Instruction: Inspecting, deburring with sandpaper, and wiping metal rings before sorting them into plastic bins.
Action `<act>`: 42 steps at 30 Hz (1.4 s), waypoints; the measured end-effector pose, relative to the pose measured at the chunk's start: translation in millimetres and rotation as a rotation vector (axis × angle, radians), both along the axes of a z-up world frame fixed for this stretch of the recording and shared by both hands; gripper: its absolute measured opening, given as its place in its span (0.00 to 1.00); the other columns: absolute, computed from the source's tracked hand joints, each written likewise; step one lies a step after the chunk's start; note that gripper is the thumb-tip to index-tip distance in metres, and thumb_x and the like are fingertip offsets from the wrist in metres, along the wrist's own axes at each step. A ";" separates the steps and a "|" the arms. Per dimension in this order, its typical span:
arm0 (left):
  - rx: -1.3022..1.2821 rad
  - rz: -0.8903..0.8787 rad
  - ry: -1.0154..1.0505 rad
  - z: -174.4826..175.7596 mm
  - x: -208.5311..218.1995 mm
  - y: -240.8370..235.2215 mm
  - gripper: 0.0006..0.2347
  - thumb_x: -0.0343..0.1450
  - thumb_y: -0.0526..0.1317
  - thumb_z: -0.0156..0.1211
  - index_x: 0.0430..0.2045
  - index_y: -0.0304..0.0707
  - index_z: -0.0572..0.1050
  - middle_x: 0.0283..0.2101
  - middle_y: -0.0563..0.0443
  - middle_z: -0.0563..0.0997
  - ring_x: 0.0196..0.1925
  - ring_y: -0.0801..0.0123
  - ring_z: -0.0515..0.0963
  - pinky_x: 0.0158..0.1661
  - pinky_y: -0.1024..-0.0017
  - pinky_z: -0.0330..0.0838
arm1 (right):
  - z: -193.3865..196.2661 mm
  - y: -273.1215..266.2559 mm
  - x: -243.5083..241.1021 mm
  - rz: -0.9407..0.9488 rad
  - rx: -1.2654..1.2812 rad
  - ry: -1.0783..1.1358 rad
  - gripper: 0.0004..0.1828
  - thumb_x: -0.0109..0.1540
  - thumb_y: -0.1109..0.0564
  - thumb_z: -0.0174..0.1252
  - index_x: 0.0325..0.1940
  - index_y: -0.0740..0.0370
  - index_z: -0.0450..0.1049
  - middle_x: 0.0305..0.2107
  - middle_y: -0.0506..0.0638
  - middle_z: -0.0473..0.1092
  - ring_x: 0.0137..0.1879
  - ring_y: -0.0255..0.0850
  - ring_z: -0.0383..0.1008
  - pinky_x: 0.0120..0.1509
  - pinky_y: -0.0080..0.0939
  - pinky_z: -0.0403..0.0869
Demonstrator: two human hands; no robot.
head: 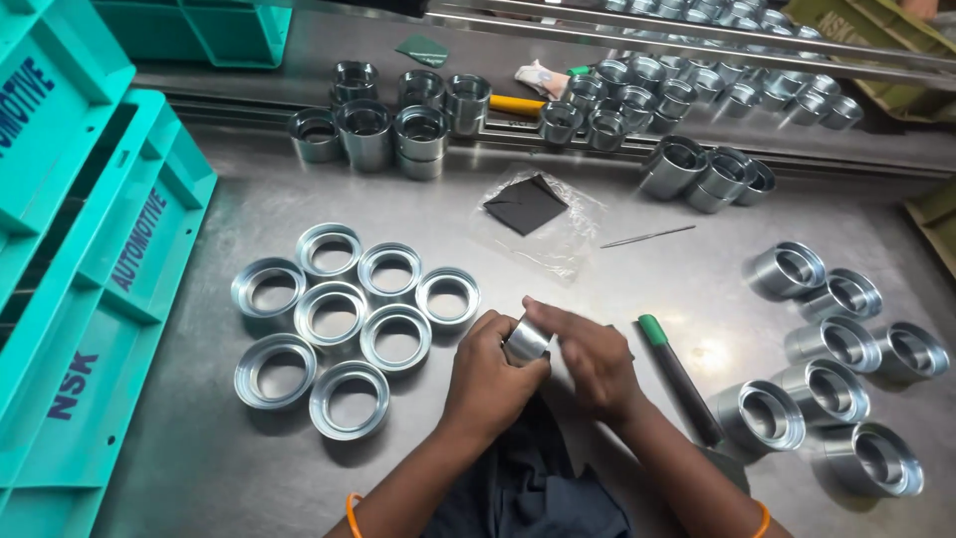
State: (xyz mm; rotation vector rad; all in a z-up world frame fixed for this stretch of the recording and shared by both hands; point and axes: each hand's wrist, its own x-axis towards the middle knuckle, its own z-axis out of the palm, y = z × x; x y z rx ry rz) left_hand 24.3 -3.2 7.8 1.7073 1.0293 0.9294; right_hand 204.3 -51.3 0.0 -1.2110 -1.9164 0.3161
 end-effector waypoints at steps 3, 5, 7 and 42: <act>-0.064 -0.062 0.014 18.5 -1.7 -2.4 0.12 0.58 0.38 0.67 0.30 0.30 0.77 0.34 0.45 0.77 0.36 0.56 0.81 0.36 0.62 0.74 | 2.3 -4.4 -2.4 -0.064 -0.018 0.078 0.33 0.70 0.41 0.38 0.63 0.68 0.74 0.55 0.64 0.76 0.62 0.55 0.80 0.66 0.50 0.76; -0.002 -0.058 -0.025 15.6 -1.6 -4.2 0.12 0.58 0.38 0.69 0.30 0.30 0.78 0.34 0.45 0.77 0.36 0.56 0.80 0.36 0.62 0.73 | 23.4 -12.1 -18.5 -0.033 0.110 -0.044 0.32 0.71 0.41 0.38 0.62 0.68 0.74 0.56 0.64 0.75 0.64 0.58 0.77 0.68 0.52 0.74; 0.055 -0.052 -0.062 5.2 -1.8 -3.3 0.13 0.59 0.38 0.70 0.30 0.29 0.78 0.34 0.44 0.77 0.37 0.57 0.80 0.37 0.63 0.73 | 30.2 -14.4 -26.6 0.001 0.231 -0.165 0.31 0.71 0.41 0.39 0.61 0.67 0.74 0.58 0.64 0.74 0.66 0.60 0.75 0.70 0.53 0.73; 0.041 -0.088 -0.138 18.6 -4.8 -7.3 0.11 0.59 0.34 0.70 0.29 0.29 0.76 0.33 0.50 0.74 0.30 0.72 0.77 0.30 0.72 0.72 | 7.2 -19.2 -14.9 -0.111 0.374 -0.097 0.37 0.73 0.27 0.32 0.54 0.46 0.82 0.53 0.54 0.62 0.65 0.46 0.58 0.71 0.50 0.60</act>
